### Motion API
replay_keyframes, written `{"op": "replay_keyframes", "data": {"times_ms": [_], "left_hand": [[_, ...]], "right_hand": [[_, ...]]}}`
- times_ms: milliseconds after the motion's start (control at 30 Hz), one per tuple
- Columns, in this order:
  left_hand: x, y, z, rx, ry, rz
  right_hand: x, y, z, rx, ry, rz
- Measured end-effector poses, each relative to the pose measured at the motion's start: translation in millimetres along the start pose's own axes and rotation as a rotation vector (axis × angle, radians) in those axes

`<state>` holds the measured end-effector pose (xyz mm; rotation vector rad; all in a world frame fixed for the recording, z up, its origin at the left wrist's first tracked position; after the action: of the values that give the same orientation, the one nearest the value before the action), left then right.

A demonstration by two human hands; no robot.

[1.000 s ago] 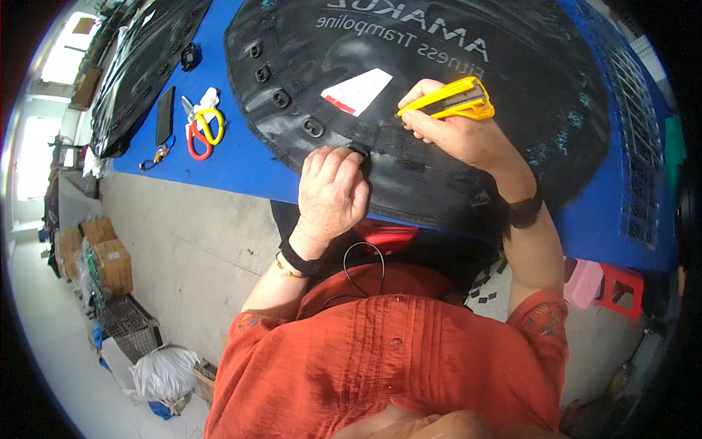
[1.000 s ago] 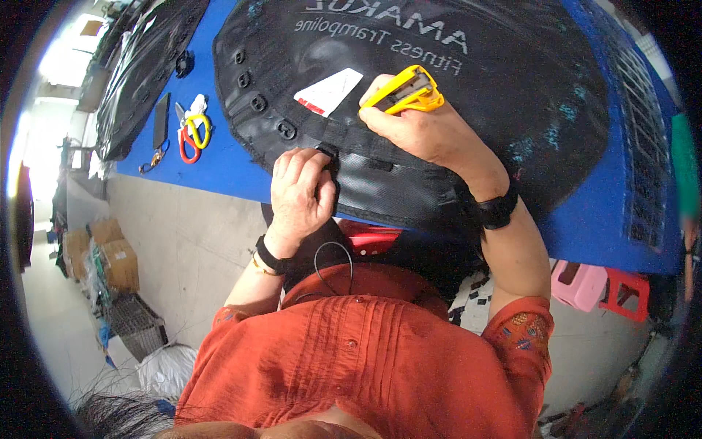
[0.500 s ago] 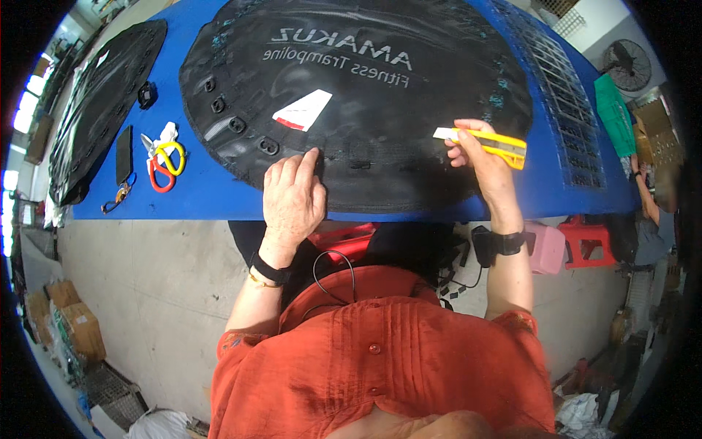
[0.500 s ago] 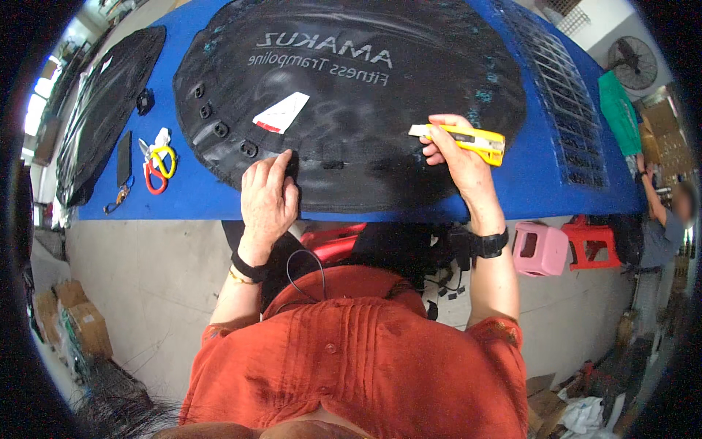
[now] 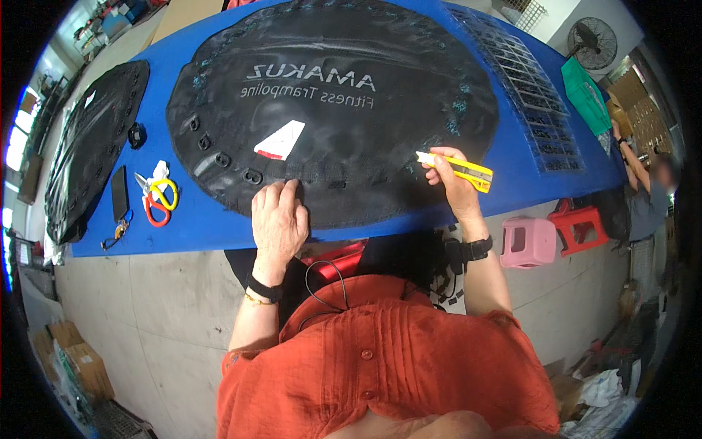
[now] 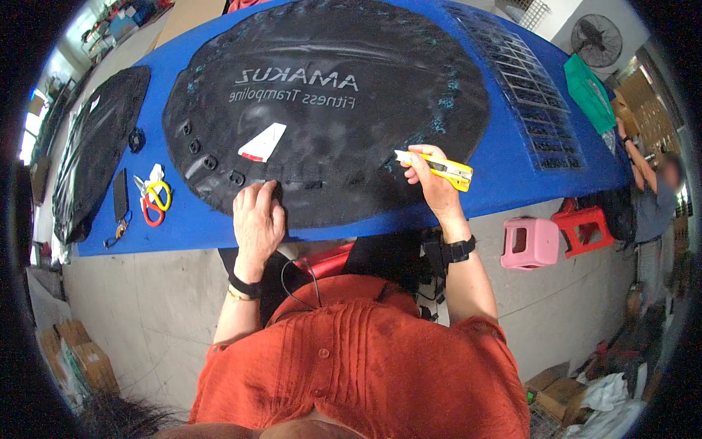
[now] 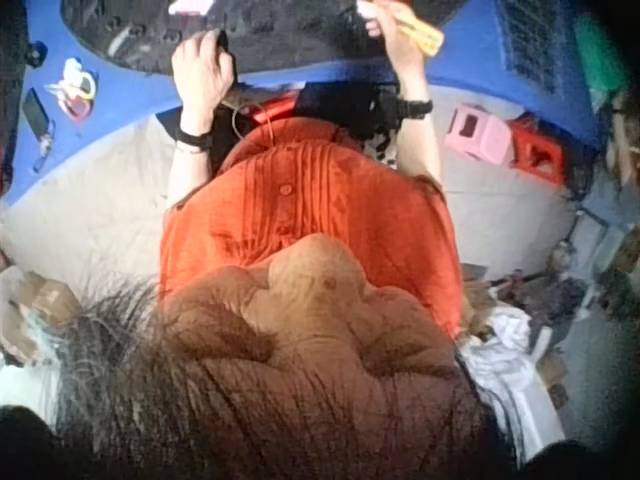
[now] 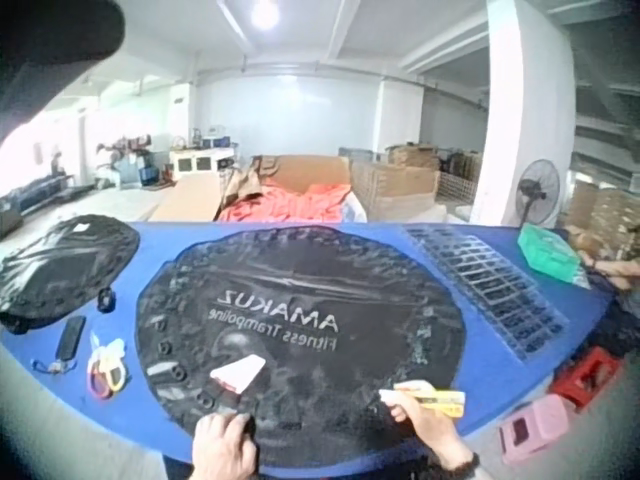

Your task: Using a utility knife to trim or mark the edge of a trampoline mat in a factory setting.

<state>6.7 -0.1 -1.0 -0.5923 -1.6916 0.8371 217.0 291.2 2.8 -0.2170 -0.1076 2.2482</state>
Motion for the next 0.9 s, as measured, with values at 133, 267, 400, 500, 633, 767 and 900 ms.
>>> {"op": "replay_keyframes", "data": {"times_ms": [133, 267, 400, 500, 633, 767, 900], "left_hand": [[-1.5, 1.4, 1.1, -0.001, -0.013, 0.005], [4.5, 2.4, -0.6, -0.019, -0.011, 0.007], [-2.4, 1.0, -0.3, 0.001, -0.007, 0.048], [-4.6, -3.2, -1.5, 0.008, 0.004, 0.062], [-5.3, -6.7, -2.8, 0.017, -0.034, 0.085], [4.2, -0.3, -2.5, -0.011, -0.023, 0.051], [7.3, 1.7, -4.2, -0.028, -0.03, 0.029]], "right_hand": [[-1.2, -0.5, 0.9, 0.061, 0.043, 0.046], [-5.9, -5.0, 2.4, 0.035, -0.013, 0.061], [-12.8, -4.2, 9.2, 0.09, 0.027, 0.126], [-15.6, -3.4, 9.3, 0.099, 0.039, 0.144], [-16.0, 1.3, 5.2, 0.154, 0.06, 0.113], [-10.3, -7.4, -1.2, 0.114, 0.034, 0.028], [-12.6, -7.1, 5.2, 0.118, 0.037, -0.002]]}}
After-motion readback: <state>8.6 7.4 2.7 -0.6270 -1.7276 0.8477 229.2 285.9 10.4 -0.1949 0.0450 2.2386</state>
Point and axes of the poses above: each hand's wrist, its own x-axis towards the middle knuckle, its own y-axis out of the palm, z = x × y, the point moved 1 cm from there along x, towards the middle knuckle, and after that the axes turned 15 degrees about y, right-handed, at the moved point
